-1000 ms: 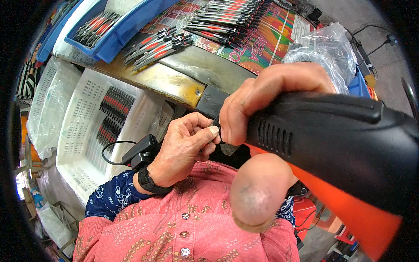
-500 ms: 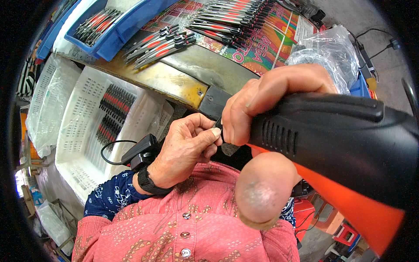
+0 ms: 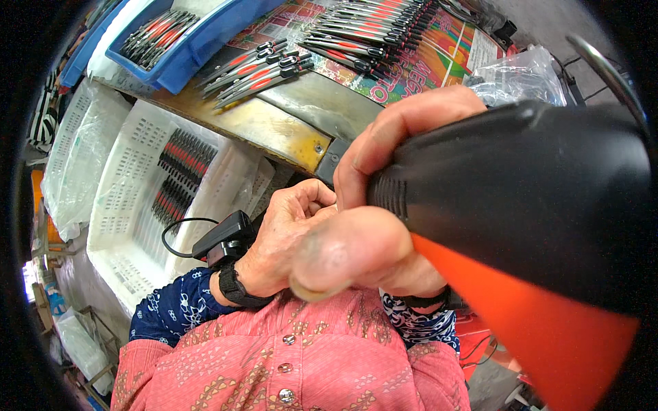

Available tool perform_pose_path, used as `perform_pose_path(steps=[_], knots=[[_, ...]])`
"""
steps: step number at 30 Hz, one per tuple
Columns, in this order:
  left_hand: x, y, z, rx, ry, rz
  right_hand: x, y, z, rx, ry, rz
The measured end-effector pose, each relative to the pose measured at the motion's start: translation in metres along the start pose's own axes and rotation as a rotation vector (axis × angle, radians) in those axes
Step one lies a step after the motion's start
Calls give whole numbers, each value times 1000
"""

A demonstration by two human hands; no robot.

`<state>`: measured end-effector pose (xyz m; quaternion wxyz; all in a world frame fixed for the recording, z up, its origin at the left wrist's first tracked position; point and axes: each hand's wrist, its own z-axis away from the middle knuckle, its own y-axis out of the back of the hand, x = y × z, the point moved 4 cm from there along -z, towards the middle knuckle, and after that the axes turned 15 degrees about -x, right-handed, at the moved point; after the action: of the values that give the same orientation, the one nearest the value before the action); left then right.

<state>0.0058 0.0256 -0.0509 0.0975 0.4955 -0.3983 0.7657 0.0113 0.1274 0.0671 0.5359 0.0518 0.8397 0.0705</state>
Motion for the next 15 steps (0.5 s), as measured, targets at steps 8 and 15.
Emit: perform_pose_path(steps=[8,15], knots=[[-2,-1,-1,17,-4,9,0,-1,0,58,-7,20],[-2,0,-1,26,-4,-18,1,-2,1,58,1,-27]])
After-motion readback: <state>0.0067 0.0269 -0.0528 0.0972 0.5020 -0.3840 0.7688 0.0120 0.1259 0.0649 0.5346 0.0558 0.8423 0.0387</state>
